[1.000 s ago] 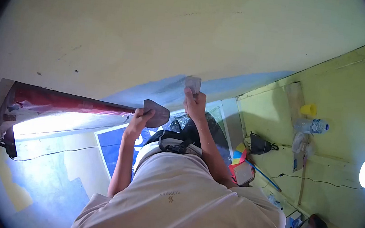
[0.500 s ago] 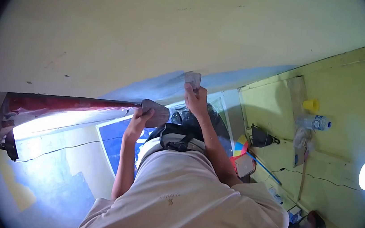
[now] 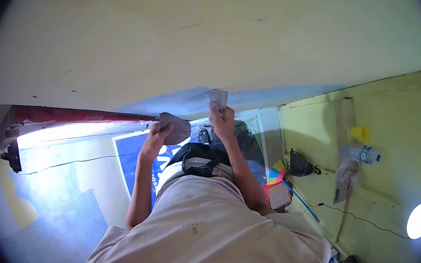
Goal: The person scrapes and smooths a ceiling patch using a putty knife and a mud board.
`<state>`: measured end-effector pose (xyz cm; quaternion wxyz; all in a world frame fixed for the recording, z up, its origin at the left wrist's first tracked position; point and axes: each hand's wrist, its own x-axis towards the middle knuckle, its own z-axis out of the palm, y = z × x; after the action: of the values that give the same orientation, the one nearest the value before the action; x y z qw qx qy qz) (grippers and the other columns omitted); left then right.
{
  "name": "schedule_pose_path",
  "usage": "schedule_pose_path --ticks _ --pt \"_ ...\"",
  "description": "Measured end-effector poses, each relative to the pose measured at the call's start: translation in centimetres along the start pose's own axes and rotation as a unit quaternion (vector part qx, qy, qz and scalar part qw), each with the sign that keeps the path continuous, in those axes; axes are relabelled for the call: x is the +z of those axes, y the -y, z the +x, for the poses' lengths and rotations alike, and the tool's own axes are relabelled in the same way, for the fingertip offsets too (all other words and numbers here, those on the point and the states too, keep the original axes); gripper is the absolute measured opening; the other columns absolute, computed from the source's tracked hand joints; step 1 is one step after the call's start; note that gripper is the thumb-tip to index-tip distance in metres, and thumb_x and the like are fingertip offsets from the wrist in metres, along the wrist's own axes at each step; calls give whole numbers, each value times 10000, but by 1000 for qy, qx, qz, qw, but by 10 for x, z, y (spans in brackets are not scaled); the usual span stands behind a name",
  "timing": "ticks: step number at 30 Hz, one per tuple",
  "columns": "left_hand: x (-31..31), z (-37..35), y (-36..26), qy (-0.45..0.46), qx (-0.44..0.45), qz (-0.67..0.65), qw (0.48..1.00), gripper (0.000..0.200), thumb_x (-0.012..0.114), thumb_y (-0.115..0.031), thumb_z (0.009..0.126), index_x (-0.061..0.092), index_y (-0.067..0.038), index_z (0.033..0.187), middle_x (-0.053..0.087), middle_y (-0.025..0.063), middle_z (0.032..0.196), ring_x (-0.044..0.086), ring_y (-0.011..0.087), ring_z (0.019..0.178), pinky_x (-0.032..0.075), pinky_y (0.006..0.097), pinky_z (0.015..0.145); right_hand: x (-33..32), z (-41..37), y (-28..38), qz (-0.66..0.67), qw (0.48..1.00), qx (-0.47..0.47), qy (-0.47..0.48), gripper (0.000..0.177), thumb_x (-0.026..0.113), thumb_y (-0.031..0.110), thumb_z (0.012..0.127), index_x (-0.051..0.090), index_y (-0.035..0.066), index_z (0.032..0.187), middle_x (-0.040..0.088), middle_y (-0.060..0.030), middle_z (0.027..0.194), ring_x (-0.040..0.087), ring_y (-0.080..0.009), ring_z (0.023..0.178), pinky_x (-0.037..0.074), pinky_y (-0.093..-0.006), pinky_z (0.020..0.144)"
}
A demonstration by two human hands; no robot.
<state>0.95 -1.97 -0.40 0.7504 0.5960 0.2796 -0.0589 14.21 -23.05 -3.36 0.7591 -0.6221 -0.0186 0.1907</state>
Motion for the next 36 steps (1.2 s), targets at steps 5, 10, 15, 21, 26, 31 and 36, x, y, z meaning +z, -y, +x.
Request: schedule_pose_path --ticks 5,10,15,21,26,31,36 --pt "8 -13 -6 -6 1 -7 1000 280 651 -220 920 655 9 1081 664 16 974 588 124 920 455 289 851 9 2 9 -21 999 -41 13 424 636 370 940 538 49 682 448 51 496 425 -41 436 311 -255 388" --pt "21 -22 -4 -71 -20 -20 997 267 626 -187 935 649 18 1104 670 30 1001 602 124 930 460 294 865 5 10 12 -13 998 -59 20 400 634 338 944 553 39 690 466 48 513 427 -40 452 305 -252 399" --pt "21 -20 -6 -29 -2 -32 999 286 643 -201 928 648 29 1096 671 46 998 606 126 895 475 297 825 -3 11 6 -121 989 -89 5 405 644 324 937 575 1 702 445 25 495 418 -50 475 310 -280 430" --pt "13 -10 0 -12 -9 -8 1000 292 669 -186 905 643 19 1111 675 73 1039 617 159 961 481 329 872 -4 9 19 -183 974 -135 4 420 638 356 929 612 -23 751 458 -35 478 417 -103 436 328 -328 431" --pt "14 -5 -11 -4 29 -6 1000 276 682 -192 896 661 13 1080 666 49 1009 601 142 933 466 314 846 -12 12 16 -215 968 -129 4 432 637 370 928 613 -24 751 464 -67 469 426 -121 415 334 -337 425" --pt "12 -5 -17 -18 34 -18 999 275 664 -220 911 666 24 1039 675 36 946 590 121 869 460 296 799 -12 7 32 -180 980 -84 -3 434 633 368 935 613 -23 750 466 -29 467 436 -92 439 339 -320 429" --pt "7 -7 -11 -24 21 4 999 278 661 -226 915 667 33 1016 666 44 927 573 114 846 457 293 774 -13 8 17 -184 976 -116 -20 441 630 370 936 605 -31 752 507 -37 501 455 -94 457 358 -314 439"
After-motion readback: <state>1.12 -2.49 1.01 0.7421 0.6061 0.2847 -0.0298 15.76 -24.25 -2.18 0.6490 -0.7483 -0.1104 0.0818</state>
